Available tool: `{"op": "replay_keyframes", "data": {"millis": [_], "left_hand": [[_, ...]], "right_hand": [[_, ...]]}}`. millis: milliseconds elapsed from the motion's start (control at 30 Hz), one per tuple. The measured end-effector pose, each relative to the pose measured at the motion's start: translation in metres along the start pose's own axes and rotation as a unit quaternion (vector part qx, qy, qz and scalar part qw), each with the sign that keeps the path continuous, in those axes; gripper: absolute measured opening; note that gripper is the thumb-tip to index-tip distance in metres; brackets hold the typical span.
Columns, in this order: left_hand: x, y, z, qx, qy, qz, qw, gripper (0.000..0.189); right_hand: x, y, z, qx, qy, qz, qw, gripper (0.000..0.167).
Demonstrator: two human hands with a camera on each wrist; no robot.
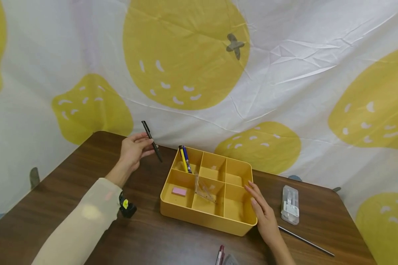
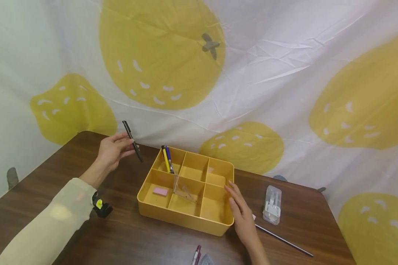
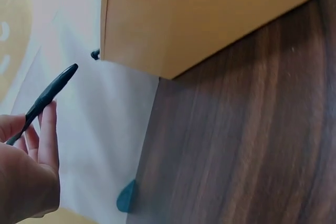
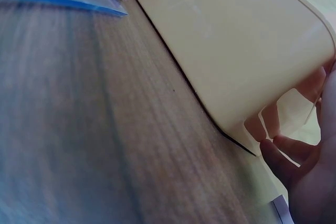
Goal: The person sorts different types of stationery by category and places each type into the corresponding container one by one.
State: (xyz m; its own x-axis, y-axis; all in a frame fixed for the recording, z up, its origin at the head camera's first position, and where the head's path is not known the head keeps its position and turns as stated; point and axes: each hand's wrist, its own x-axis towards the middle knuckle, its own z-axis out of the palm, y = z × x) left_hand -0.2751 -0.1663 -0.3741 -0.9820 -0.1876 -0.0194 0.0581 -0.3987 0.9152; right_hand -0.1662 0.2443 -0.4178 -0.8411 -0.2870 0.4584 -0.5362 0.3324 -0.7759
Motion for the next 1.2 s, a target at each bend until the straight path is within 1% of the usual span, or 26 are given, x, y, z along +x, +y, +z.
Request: {"op": "replay_keyframes", "data": {"millis": [100,233,433,533,633,767,833,967,1067,1200], "left_hand": [[0.0,0.001,0.005,-0.002,0.003,0.007,1.0,0.03],[-0.001,0.001,0.012,0.003,0.001,0.012,0.9999,0.034],[0.0,-0.001,0.021,-0.012,-0.003,0.007,0.9999,0.035],[0.0,-0.003,0.025,-0.014,-0.008,0.004,0.9999,0.033],[-0.002,-0.005,0.03,-0.003,-0.007,0.004,1.0,0.031],[-0.004,-0.009,0.036,0.007,-0.008,0.007,0.9999,0.032],[-0.006,-0.011,0.039,0.017,-0.011,0.013,0.9997,0.036],[-0.007,-0.015,0.043,0.034,-0.024,0.034,0.9985,0.045],[-0.007,-0.018,0.045,0.039,-0.029,0.05,0.9975,0.054],[-0.008,-0.021,0.047,0.055,-0.03,0.069,0.9956,0.064]], "right_hand": [[0.0,0.001,0.0,0.004,-0.002,0.0,1.0,0.038],[-0.001,0.005,0.0,0.011,-0.001,-0.004,0.9999,0.039],[0.0,0.017,-0.002,0.013,-0.002,-0.006,0.9999,0.04],[0.0,0.015,-0.002,0.012,-0.001,-0.004,0.9999,0.039],[-0.001,0.008,0.0,0.011,-0.001,-0.002,0.9999,0.038],[-0.001,0.005,0.0,0.007,-0.002,-0.006,1.0,0.039],[-0.001,0.009,-0.001,0.007,-0.003,-0.005,1.0,0.039],[-0.003,0.026,-0.002,0.007,-0.002,-0.001,1.0,0.04],[-0.005,0.037,-0.002,0.008,0.0,0.0,1.0,0.041],[-0.005,0.037,-0.001,0.008,-0.001,0.003,1.0,0.041]]}}
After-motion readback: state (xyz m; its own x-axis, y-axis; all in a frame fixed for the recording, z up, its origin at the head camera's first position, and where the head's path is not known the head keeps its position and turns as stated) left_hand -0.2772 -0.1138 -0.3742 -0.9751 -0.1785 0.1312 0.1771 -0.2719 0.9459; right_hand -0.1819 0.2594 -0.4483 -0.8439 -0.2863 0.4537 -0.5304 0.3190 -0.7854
